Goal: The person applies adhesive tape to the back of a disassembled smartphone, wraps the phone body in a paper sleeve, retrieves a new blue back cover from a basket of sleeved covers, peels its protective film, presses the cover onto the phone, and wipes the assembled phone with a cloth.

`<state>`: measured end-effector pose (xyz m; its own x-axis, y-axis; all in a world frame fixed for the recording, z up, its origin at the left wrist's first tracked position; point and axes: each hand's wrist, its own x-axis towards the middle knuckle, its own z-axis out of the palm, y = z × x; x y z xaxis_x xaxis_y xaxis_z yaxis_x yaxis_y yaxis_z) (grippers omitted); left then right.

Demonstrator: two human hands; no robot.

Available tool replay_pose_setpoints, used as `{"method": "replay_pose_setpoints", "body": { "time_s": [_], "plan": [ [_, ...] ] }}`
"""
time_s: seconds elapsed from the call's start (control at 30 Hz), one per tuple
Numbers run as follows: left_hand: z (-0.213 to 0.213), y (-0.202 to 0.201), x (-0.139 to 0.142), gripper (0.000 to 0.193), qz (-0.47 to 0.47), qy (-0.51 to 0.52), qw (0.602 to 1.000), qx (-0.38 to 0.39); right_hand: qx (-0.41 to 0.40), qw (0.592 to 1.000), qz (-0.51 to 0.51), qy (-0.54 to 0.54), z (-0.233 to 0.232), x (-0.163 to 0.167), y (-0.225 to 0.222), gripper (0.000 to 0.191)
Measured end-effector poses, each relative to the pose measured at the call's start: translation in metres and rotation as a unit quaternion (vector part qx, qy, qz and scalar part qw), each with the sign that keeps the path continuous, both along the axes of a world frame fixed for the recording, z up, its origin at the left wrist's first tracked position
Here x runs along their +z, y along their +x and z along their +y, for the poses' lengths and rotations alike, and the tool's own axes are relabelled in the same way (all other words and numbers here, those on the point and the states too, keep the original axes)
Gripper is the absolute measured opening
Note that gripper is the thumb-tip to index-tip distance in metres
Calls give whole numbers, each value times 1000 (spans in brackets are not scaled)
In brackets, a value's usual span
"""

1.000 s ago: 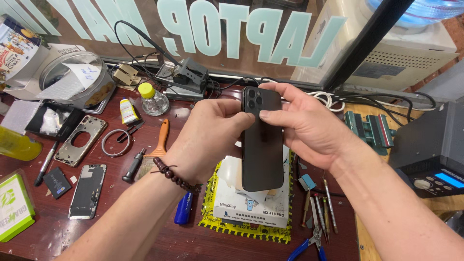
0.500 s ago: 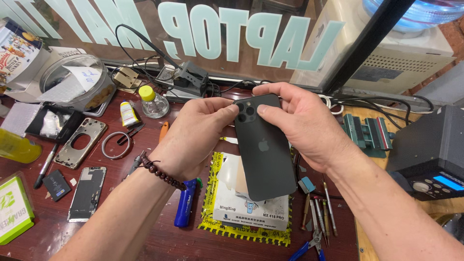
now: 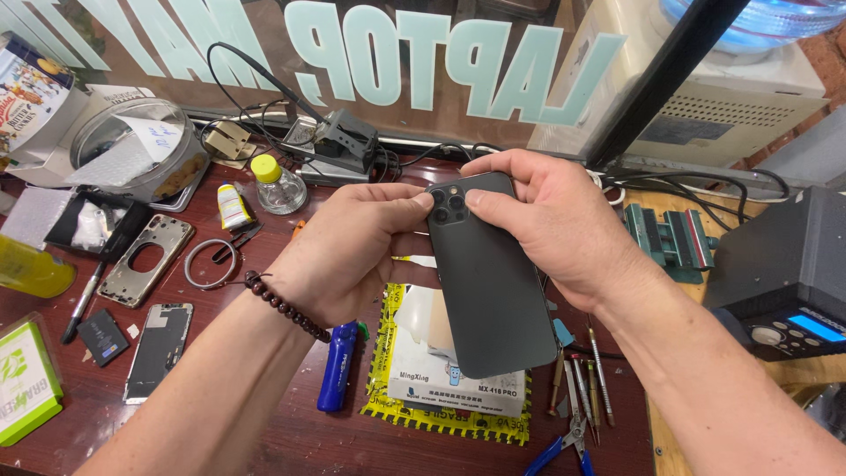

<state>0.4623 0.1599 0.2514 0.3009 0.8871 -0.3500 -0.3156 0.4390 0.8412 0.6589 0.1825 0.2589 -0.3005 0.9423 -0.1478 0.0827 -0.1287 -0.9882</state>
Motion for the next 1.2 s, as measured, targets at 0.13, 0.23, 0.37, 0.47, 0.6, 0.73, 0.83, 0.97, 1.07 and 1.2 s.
{"method": "replay_pose_setpoints", "body": {
  "time_s": [0.13, 0.23, 0.37, 0.47, 0.6, 0.73, 0.83, 0.97, 1.07, 1.2],
  "plan": [
    [-1, -1, 0, 17, 10, 35, 999, -24, 13, 998, 59, -19, 3, -4, 4, 32],
    [-1, 3, -1, 12, 15, 30, 999, 2, 13, 998, 66, -19, 4, -7, 5, 30],
    [-2, 5, 0, 12, 47, 33, 998, 3, 5, 999, 40, -16, 3, -6, 5, 29],
    [-2, 6, 0, 11, 55, 23, 998, 10, 9, 999, 46, -22, 2, -5, 5, 29],
    [-3, 5, -1, 12, 32, 19, 999, 2, 0, 999, 36, -22, 1, -4, 3, 29],
    [-1, 2, -7, 15, 10, 14, 1000, -15, -19, 1000, 9, -20, 1, -3, 3, 30],
    [2, 0, -15, 15, -34, 8, 999, -33, -31, 999, -10, -20, 2, -3, 2, 31],
    [4, -1, -28, 14, -73, -16, 996, -44, -49, 998, -35, -26, 2, -6, 1, 32],
    [4, -2, -34, 15, -77, -17, 996, -51, -55, 997, -44, -27, 2, -8, 2, 31],
    [4, -2, -35, 15, -58, -21, 997, -44, -47, 998, -36, -25, 1, -9, 3, 31]
  ]
}}
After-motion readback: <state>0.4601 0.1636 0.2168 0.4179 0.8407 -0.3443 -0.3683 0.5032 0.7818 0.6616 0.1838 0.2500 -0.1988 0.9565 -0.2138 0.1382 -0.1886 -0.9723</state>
